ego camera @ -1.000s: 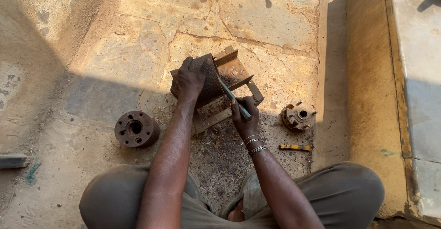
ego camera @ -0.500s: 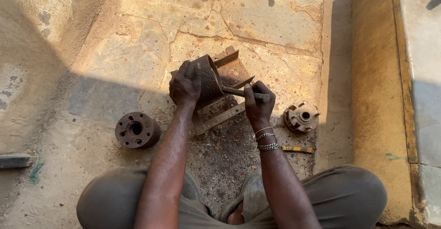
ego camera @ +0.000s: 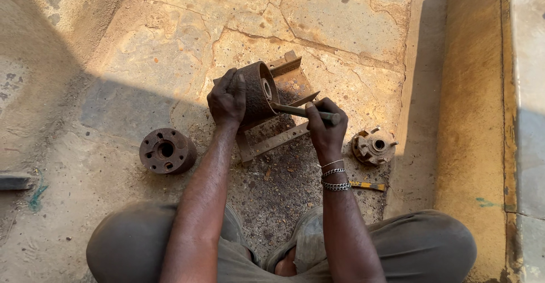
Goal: The person sits on the ground and uses a chisel and hammer to chip away at the interior of a cylindrical metal part resting on a metal stand. After working on the cylinder, the person sets it aside and places a flanged metal part onto the stand.
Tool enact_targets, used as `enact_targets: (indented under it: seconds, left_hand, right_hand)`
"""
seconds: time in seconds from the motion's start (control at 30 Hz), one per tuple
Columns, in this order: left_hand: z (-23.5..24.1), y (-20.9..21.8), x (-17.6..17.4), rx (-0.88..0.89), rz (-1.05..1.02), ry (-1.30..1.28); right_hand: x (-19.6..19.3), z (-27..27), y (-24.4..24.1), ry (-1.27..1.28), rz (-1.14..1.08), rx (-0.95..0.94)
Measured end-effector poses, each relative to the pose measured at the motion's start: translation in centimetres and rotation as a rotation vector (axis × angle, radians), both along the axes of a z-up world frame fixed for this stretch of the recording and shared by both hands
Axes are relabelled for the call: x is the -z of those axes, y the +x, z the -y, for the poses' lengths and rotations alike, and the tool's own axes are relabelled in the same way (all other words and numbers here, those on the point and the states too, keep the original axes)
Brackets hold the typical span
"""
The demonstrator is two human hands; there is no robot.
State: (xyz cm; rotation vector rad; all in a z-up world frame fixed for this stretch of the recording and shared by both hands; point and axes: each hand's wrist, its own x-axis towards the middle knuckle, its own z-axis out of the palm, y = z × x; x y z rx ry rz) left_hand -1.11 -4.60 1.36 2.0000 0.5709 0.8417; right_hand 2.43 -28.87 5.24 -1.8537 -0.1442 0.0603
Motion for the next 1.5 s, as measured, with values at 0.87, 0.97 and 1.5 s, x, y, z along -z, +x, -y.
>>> enact_targets:
  seconds: [0.87,0.97,1.5]
  left_hand:
    - [-2.8,-1.1,2.0,0.107,0.033,-0.165]
    - [-3.1,-1.1,2.1,0.097,0.031,-0.189]
    - [-4.0,-2.0,2.9,0.103,-0.009,-0.24]
  right_hand:
    - [2.5,-1.8,-3.3,-0.008,0.358,0.016]
    - [2.7,-2.3,-4.0,-0.081,0.448,-0.101]
    - [0.1,-1.3,-0.2,0.2,0.26,0.036]
